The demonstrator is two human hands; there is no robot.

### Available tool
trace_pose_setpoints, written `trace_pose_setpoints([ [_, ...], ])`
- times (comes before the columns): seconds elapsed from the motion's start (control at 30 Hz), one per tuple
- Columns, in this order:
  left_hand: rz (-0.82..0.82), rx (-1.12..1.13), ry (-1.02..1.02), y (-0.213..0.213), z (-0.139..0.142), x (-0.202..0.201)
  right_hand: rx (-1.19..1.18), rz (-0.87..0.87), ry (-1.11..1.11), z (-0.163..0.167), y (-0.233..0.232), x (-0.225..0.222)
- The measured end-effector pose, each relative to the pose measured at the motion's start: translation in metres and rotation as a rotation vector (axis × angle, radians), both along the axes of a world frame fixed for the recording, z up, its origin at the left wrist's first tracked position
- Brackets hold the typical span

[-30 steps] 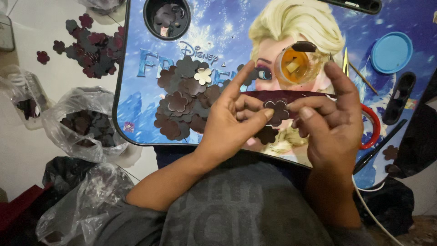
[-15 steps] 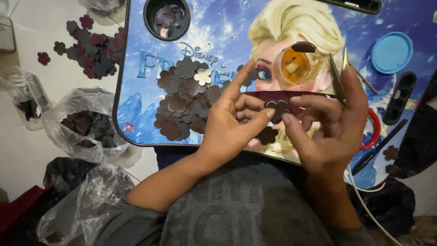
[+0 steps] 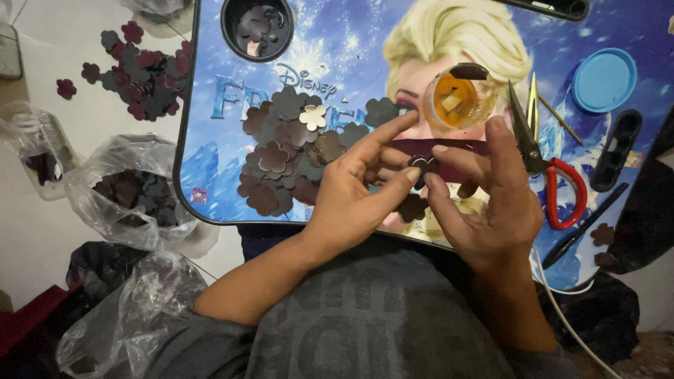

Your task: The person cuts small flower-shaped pieces from dark material using scissors, then applies glue from a small container to the center of each piece and presses them together. The person repeats this process for multiple pieces, stacking the finished units on the table.

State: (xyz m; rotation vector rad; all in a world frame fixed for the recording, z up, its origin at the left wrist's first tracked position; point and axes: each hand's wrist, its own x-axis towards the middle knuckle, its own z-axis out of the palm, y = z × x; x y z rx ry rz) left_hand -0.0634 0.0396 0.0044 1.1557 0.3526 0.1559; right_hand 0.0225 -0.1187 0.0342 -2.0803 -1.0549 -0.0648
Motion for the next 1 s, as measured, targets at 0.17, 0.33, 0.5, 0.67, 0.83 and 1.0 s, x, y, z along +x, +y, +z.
trace_pose_setpoints([
  [0.17, 0.005, -0.066, 0.001, 0.001, -0.0015, -0.0001, -0.077, -0.004, -0.18, 0.0016, 0.0017, 0.0025],
  [0.33, 0.002, -0.084, -0.032, 0.0003, -0.0043, 0.0015, -0.055, 0.028, -0.29, 0.0039, 0.0031, 0.0041],
  [0.5, 0.008, -0.083, -0.013, 0.002, -0.0056, 0.0017, -0.031, 0.036, -0.334, 0.0071, 0.005, 0.0039],
  [0.67, 0.008, -0.143, -0.009, 0.0026, -0.0069, 0.0019, -0.008, 0.035, -0.336, 0.0054, 0.0043, 0.0036],
  [0.83, 0.002, -0.136, 0.015, 0.0024, -0.0073, 0.0023, -0.015, 0.04, -0.343, 0.0022, 0.0008, 0.0034],
  [1.0, -0.007, -0.108, -0.027, 0.004, -0.0044, 0.0026, -0.014, 0.043, -0.346, 0.0006, -0.0001, 0.0038],
])
